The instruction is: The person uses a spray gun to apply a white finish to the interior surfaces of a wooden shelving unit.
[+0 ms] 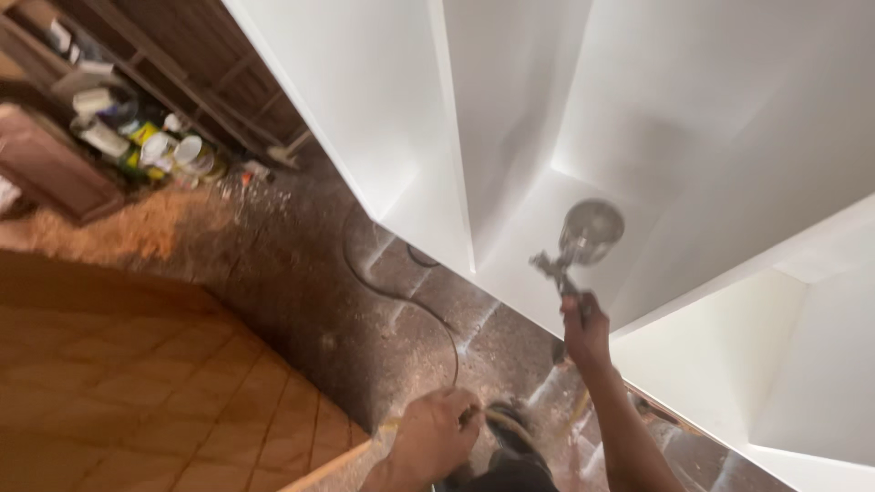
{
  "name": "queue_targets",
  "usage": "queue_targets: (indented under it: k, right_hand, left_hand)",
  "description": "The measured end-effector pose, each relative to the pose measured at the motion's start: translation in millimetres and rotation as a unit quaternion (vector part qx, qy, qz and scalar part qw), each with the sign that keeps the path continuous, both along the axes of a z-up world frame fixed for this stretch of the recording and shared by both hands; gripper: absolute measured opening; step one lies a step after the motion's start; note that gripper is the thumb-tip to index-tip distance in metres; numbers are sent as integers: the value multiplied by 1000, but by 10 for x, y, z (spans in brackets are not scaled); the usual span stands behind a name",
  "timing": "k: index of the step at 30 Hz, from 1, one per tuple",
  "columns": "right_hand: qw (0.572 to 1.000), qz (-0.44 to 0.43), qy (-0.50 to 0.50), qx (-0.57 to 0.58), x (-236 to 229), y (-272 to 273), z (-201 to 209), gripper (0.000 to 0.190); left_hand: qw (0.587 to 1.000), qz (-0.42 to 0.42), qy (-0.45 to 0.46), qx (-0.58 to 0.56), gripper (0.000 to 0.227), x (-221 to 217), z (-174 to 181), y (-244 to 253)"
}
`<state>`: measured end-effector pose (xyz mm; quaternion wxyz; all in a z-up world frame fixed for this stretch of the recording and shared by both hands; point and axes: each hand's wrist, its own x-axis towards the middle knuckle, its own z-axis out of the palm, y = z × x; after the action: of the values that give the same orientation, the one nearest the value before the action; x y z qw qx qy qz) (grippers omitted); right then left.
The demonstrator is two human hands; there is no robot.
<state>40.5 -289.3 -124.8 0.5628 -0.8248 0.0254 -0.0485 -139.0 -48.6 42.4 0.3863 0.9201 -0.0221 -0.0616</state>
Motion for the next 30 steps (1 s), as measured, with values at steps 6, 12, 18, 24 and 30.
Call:
queue_targets:
  k: [6,12,18,24,30]
  right_hand:
    - [987,-98,-123,-13,1416,169,-140,47]
    - [972,-224,-70,-26,2282,311,-79,60]
    - [989,-129,-73,-14,1795,242,-155,57]
    - [1000,18,-15,17,569,85,-95,45]
    - [989,122,7,82,-44,-144,53,33]
  left_hand:
    - [997,45,-50,38,15,343,28,-294]
    - [995,43,-83,32,14,278,85,-413]
    - [993,105,-4,52,15,171,52,-351]
    - [995,86,20,55,16,95,90,-294]
    - [994,84,63,32,14,64,44,-270]
